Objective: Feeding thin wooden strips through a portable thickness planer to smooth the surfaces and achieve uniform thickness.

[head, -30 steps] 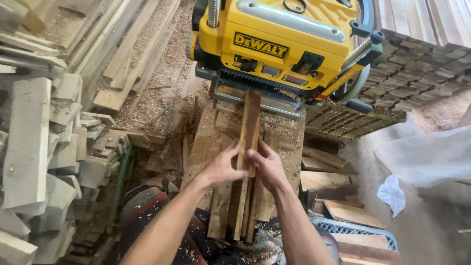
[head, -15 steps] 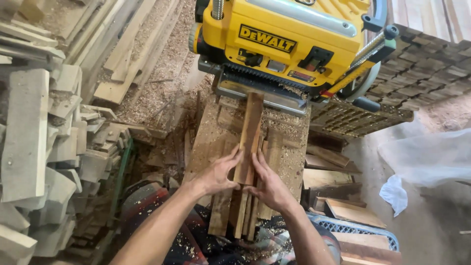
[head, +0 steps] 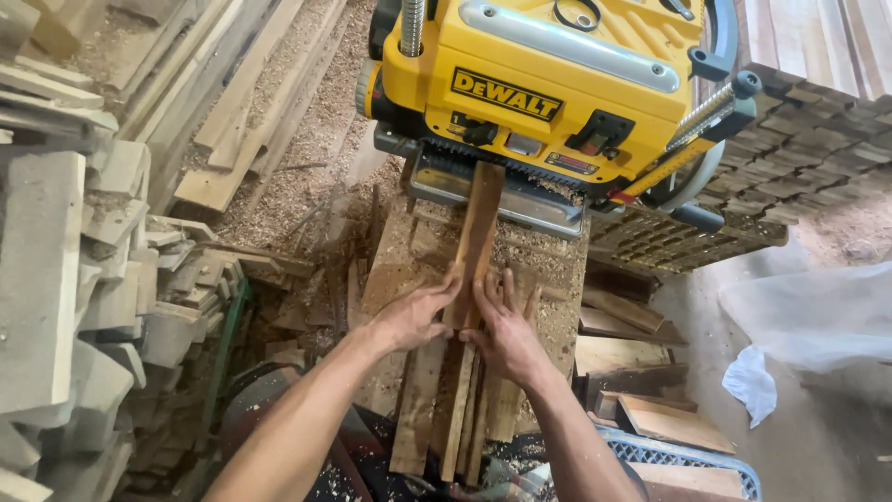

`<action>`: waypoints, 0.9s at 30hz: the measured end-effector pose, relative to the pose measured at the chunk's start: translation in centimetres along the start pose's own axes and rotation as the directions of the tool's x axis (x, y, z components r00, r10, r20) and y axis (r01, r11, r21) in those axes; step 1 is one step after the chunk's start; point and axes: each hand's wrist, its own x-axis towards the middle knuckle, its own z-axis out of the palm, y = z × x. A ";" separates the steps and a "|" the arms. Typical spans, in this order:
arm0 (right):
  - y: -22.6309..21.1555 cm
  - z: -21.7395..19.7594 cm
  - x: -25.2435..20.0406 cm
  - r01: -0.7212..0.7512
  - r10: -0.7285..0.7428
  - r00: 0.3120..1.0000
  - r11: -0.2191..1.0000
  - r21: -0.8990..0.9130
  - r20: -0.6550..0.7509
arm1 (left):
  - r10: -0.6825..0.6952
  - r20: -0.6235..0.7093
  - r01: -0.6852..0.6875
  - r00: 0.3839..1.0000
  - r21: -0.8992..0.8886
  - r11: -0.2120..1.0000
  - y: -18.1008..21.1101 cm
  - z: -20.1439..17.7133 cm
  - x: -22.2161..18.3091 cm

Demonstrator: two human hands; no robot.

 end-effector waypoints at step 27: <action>-6.8 -1.0 -6.1 -0.137 0.061 0.977 0.912 0.387 0.202 | -0.329 -0.236 0.229 0.914 -0.370 0.900 -1.0 6.2 -3.6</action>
